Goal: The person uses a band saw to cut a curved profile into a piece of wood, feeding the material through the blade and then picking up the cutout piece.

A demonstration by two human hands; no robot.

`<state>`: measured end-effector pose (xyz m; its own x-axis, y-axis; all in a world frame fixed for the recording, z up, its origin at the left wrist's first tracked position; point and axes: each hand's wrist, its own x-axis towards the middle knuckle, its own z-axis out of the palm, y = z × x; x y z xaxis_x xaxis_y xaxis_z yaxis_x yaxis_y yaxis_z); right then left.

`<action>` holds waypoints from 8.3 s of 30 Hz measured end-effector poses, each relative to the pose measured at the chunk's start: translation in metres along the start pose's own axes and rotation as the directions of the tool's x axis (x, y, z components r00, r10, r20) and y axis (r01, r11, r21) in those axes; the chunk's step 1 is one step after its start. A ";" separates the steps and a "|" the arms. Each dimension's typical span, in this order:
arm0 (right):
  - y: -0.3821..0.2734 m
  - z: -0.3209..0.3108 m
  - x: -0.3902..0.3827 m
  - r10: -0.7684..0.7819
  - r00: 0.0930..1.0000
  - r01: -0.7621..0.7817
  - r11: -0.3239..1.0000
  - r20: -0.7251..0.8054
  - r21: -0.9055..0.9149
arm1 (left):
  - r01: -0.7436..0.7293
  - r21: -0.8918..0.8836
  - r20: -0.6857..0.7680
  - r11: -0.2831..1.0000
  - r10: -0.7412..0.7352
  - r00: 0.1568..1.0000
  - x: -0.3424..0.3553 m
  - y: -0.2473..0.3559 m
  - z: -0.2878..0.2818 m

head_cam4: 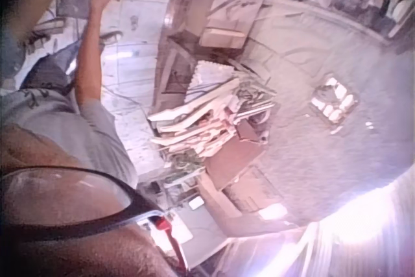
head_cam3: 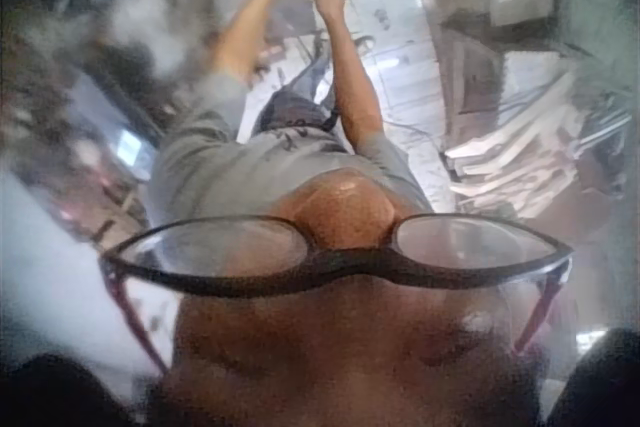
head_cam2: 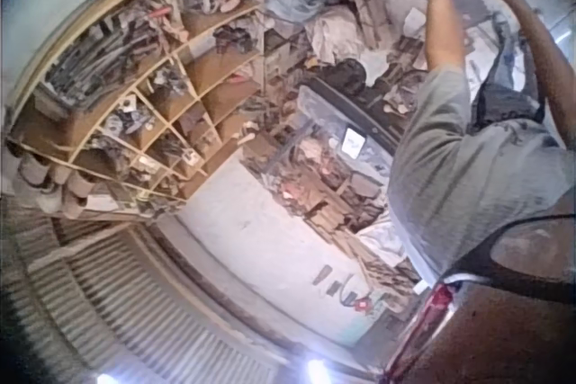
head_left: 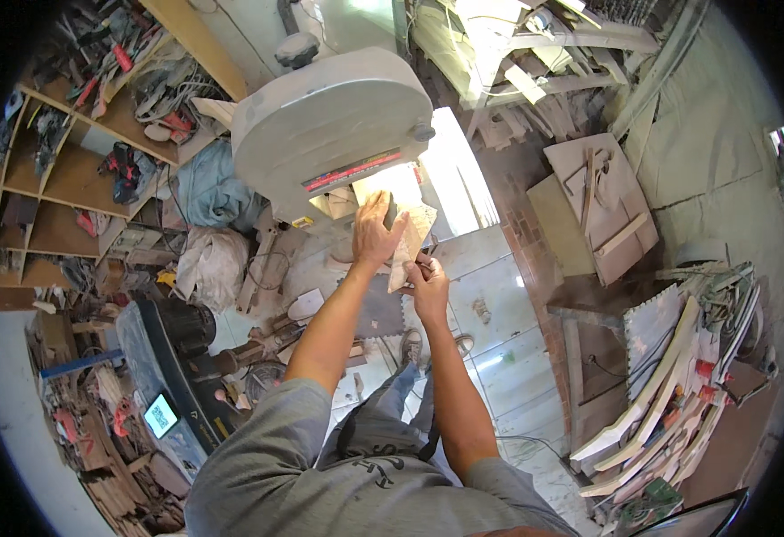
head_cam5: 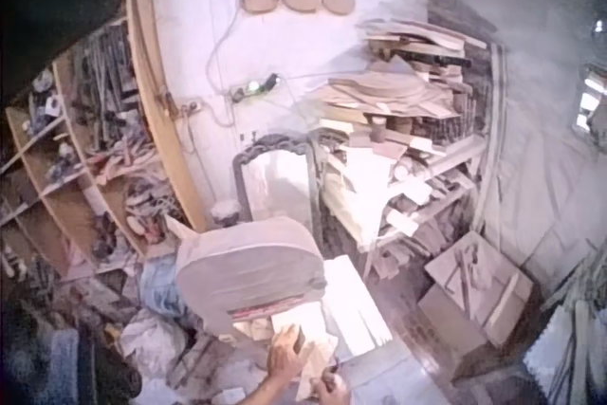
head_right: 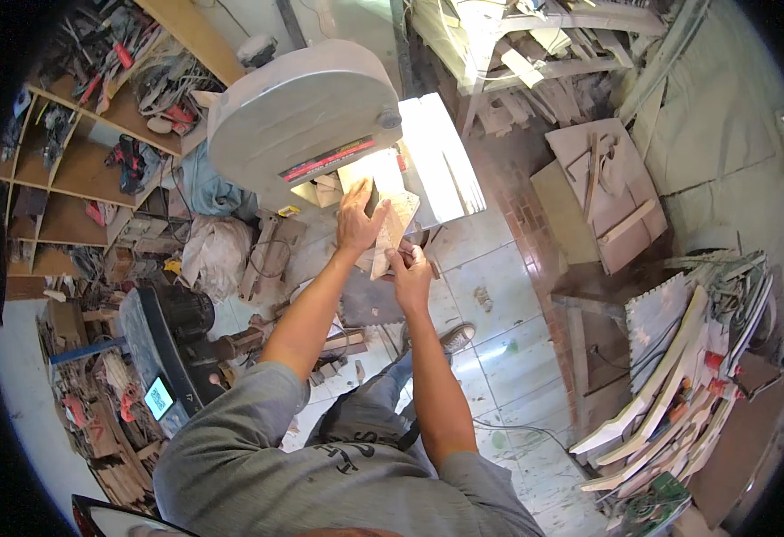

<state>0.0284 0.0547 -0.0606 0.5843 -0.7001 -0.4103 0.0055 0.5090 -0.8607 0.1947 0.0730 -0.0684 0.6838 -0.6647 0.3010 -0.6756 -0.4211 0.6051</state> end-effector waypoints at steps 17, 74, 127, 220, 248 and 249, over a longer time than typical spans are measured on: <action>0.010 -0.003 -0.015 0.007 1.000 -0.007 0.999 -0.001 0.046 | 0.051 -0.020 0.047 0.998 -0.050 0.998 0.001 0.000 0.001; 0.009 0.004 -0.012 -0.026 0.996 0.032 0.997 -0.080 0.077 | 0.103 -0.059 0.095 0.993 -0.097 0.991 0.002 0.007 -0.001; 0.009 0.007 -0.003 -0.033 0.990 0.038 0.999 -0.140 0.033 | 0.050 -0.084 0.081 0.995 -0.043 0.996 0.002 0.003 0.000; 0.007 0.027 0.011 -0.148 0.953 0.122 0.986 -0.263 -0.112 | 0.146 -0.185 0.085 0.972 -0.133 0.988 0.005 0.001 0.000; 0.021 0.037 0.025 -0.229 0.932 0.159 0.955 -0.283 -0.250 | 0.157 -0.266 0.067 0.951 -0.144 0.987 0.010 -0.015 0.003; 0.020 0.037 0.025 -0.220 0.934 0.152 0.958 -0.280 -0.245 | 0.142 -0.274 0.053 0.951 -0.133 0.990 0.010 -0.015 0.004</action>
<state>0.0731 0.0660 -0.0773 0.3176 -0.9065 -0.2782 -0.1045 0.2581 -0.9604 0.2105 0.0704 -0.0780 0.7522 -0.6343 0.1787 -0.4700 -0.3263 0.8201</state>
